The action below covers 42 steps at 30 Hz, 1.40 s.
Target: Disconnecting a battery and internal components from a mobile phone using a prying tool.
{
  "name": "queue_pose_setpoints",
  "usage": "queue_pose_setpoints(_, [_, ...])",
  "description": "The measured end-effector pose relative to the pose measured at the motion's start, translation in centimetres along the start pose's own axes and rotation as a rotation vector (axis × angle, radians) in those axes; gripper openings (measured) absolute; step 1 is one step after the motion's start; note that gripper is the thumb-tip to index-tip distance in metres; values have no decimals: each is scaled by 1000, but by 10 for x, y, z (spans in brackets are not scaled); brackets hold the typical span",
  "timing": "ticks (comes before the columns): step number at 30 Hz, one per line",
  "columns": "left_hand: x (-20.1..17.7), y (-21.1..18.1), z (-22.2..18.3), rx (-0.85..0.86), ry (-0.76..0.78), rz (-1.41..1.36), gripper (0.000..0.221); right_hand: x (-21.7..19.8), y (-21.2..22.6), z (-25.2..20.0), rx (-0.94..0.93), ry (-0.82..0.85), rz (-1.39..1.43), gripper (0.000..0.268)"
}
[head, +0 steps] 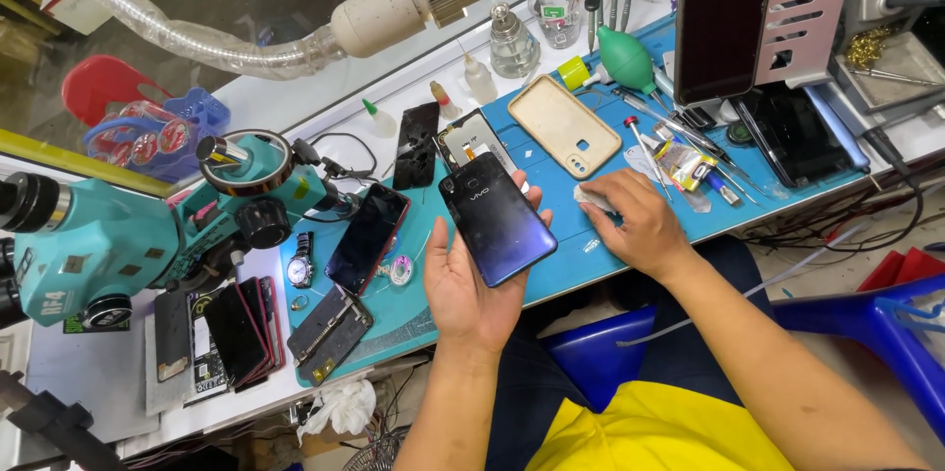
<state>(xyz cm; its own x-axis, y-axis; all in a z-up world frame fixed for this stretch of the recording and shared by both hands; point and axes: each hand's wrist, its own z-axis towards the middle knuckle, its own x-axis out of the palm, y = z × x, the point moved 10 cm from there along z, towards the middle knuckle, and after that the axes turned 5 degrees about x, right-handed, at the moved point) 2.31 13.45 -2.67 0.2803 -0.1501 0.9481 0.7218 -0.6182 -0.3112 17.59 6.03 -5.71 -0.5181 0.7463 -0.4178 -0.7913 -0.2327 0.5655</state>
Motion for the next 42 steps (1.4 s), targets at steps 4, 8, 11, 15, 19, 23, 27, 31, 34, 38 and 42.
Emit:
queue_pose_setpoints(4, [1,0,3,1,4,44,58,-2,-4,-3,20,-12,7,27])
queue_pose_setpoints(8, [-8,-5,2,60,-45,306,48,-13,13,5,-27,-57,36,15])
queue_pose_setpoints(11, [-8,-9,1,72,-62,344,45,-41,75,28,-149,-65,53,13])
queue_pose_setpoints(15, [-21,-18,6,154,-111,403,57,-92,221,53,-492,394,258,25])
queue_pose_setpoints(19, [-31,-13,8,81,-78,299,44,-111,200,43,-329,287,224,21])
queue_pose_setpoints(23, [-23,-24,-5,122,-85,249,39,-117,179,49,-162,91,285,15])
queue_pose_setpoints(27, [20,-22,-13,133,133,131,36,-105,157,60,-29,-66,362,13])
queue_pose_setpoints(31, [28,-18,-17,168,233,88,35,-92,132,46,101,-178,372,15])
queue_pose_setpoints(34, [40,-13,-23,199,301,100,36,-63,114,37,187,-176,372,14])
queue_pose_setpoints(38, [41,-5,-27,242,334,245,39,-37,103,34,313,-78,309,6])
queue_pose_setpoints(42, [30,-1,-28,284,355,254,30,9,47,-7,634,44,464,13])
